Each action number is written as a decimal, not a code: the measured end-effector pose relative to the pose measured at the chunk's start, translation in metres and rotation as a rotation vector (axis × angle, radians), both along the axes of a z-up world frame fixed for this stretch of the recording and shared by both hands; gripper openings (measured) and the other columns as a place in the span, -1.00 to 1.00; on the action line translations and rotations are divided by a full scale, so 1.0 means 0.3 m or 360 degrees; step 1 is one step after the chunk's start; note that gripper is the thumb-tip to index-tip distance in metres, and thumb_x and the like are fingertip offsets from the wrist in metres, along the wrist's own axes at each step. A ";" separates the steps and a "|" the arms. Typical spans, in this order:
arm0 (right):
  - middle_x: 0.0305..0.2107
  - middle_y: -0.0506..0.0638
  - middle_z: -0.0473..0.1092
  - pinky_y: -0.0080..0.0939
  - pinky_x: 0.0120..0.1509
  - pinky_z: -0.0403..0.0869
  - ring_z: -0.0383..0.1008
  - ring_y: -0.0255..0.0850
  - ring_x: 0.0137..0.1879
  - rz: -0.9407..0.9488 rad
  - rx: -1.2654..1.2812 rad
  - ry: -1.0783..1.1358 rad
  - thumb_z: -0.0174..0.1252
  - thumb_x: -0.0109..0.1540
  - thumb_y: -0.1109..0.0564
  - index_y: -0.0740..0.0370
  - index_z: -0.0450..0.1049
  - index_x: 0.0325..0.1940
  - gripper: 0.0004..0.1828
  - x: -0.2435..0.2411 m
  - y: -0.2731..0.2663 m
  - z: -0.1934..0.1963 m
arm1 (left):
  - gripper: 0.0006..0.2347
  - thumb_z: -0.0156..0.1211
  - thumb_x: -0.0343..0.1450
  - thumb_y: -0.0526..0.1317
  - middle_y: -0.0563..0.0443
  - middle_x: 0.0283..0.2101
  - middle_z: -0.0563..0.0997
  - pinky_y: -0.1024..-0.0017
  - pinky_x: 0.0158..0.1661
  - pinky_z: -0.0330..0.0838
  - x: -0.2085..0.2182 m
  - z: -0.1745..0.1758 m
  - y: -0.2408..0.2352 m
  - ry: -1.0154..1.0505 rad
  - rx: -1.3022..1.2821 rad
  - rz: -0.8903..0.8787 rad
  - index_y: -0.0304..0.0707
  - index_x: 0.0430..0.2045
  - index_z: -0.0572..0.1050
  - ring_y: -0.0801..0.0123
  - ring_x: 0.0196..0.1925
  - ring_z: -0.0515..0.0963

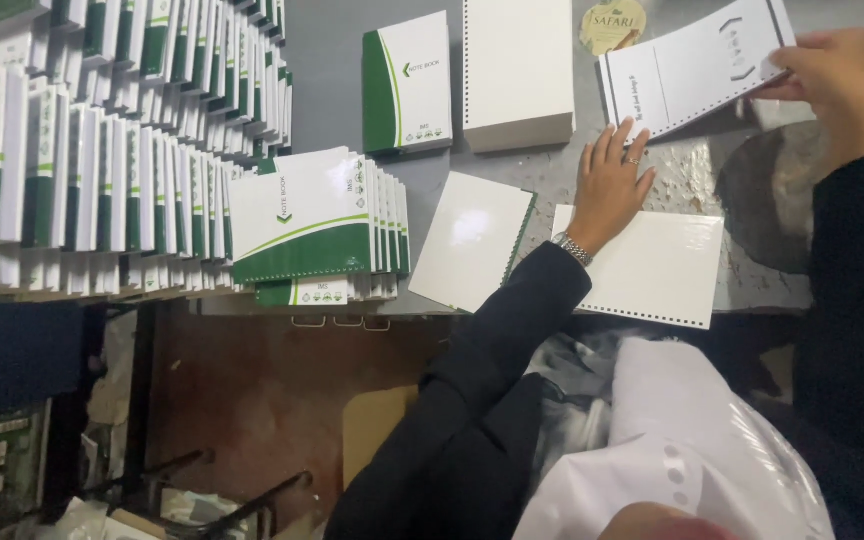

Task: The person is inspecting spiral-bound notebooks and stacking them on a table in a print shop.

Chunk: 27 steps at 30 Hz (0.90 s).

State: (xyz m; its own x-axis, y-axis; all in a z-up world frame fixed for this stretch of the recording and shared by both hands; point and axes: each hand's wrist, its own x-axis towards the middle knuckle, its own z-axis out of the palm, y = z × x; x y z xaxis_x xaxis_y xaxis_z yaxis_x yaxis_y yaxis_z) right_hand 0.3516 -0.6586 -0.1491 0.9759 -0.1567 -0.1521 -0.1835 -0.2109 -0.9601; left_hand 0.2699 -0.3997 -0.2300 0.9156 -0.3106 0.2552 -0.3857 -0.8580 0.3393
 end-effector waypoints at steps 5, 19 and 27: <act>-0.21 0.01 0.39 -0.37 0.17 0.77 0.60 -0.24 -0.03 -0.0015 0.0058 -0.0117 0.07 0.41 0.27 0.28 0.44 -0.13 -0.95 -0.229 0.168 0.335 | -0.50 -0.09 0.55 -0.01 -0.25 0.42 0.31 0.14 0.44 0.15 -0.005 0.067 0.047 0.0236 -0.1307 0.0214 -0.31 0.35 0.24 0.03 0.47 0.31; 0.15 -0.11 0.42 -0.49 0.22 0.54 0.51 -0.40 0.20 0.0029 0.0307 -0.0231 0.06 0.54 0.04 0.06 0.36 0.32 -0.73 -0.843 0.302 0.122 | -0.15 -0.24 0.58 0.54 -0.34 0.35 0.38 -0.08 0.32 0.18 -0.379 -0.085 0.419 0.2087 -0.3650 -0.0918 -0.35 0.40 0.26 -0.18 0.36 0.37; 0.01 0.12 0.45 -0.39 0.02 0.61 0.53 -0.27 0.02 -0.0225 0.0524 0.0188 0.24 0.37 0.13 0.45 0.29 0.38 -0.44 -0.965 0.285 -0.258 | -0.57 0.20 0.48 -0.20 -0.30 0.19 0.54 0.23 0.09 0.56 -0.544 -0.104 0.456 0.1589 -0.2438 0.0185 -0.48 0.20 0.36 0.12 0.10 0.60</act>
